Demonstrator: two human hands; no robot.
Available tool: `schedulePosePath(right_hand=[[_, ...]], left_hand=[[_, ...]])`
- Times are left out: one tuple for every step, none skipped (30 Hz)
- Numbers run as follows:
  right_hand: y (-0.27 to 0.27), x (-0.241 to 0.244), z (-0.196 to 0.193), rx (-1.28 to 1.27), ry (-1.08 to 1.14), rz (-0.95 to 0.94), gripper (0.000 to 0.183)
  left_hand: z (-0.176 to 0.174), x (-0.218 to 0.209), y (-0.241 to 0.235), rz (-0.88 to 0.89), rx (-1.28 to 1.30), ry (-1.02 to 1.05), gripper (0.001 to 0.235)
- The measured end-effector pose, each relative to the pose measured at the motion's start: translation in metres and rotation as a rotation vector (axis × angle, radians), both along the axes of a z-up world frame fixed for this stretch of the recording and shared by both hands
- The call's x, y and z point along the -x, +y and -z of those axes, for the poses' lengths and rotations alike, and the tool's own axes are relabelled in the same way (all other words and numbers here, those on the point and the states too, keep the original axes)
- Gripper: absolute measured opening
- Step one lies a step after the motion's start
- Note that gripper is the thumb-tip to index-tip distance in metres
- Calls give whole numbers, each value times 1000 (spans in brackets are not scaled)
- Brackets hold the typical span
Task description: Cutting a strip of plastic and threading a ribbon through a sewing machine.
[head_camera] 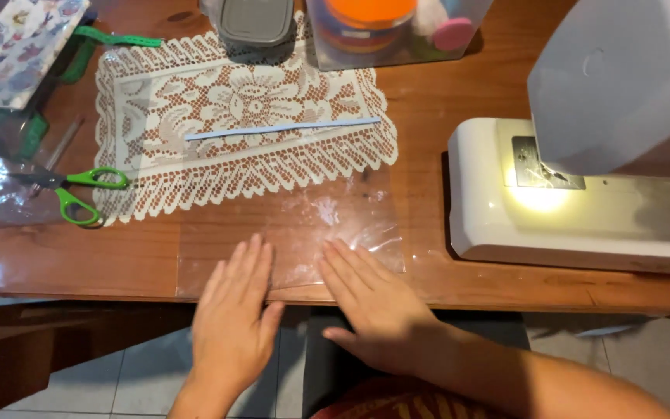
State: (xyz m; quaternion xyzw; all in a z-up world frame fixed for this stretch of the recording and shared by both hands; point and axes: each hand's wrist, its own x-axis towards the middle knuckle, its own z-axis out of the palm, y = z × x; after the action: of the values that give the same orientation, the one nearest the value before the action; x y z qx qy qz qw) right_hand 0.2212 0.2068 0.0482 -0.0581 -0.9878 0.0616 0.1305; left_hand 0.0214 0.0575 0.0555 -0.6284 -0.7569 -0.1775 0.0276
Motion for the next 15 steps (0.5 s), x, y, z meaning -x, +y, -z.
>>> schedulePosePath(right_hand=[[1,-7,-4,1,-1,-3,87],[3,-15,-8,6,42,15,87],[4,-23,-12,13,84,33,88],[7,-27,-10,14,84,32,88],[10,-33,-9,15,2,61,96],[12,-39,-8,14,-79,89,103],[13,-45,-8,17,-83,83,103],[13,-51,-9,6,-32,98,100],[14,-56,-10,-7,24,113,97],[15,-57,-15,-7,25,109,97],[13,-59,-19,-17,61,129,90],[11,-62,-23,-28,97,149,84],[10,-53,-32,-30,102,146,84],[9,-44,-43,62,64,206,74],[6,-37,-53,158,24,270,65]], left_hand=[[4,4,-6,-3,1,-1,67],[8,8,-13,-71,-10,35,68],[12,12,-18,-139,-20,70,70],[15,16,-21,-140,-19,70,70],[18,19,-26,-182,-29,83,72],[21,22,-30,-224,-39,96,75],[21,23,-33,-230,-35,92,75],[21,24,-37,-264,-45,98,71],[20,26,-39,-296,-58,108,69],[18,26,-38,-301,-58,109,69],[15,24,-39,-319,-48,131,68],[12,23,-41,-337,-37,154,66],[9,14,-34,-340,-40,158,66],[6,5,-27,-314,-55,90,73],[3,-3,-21,-282,-65,22,81]])
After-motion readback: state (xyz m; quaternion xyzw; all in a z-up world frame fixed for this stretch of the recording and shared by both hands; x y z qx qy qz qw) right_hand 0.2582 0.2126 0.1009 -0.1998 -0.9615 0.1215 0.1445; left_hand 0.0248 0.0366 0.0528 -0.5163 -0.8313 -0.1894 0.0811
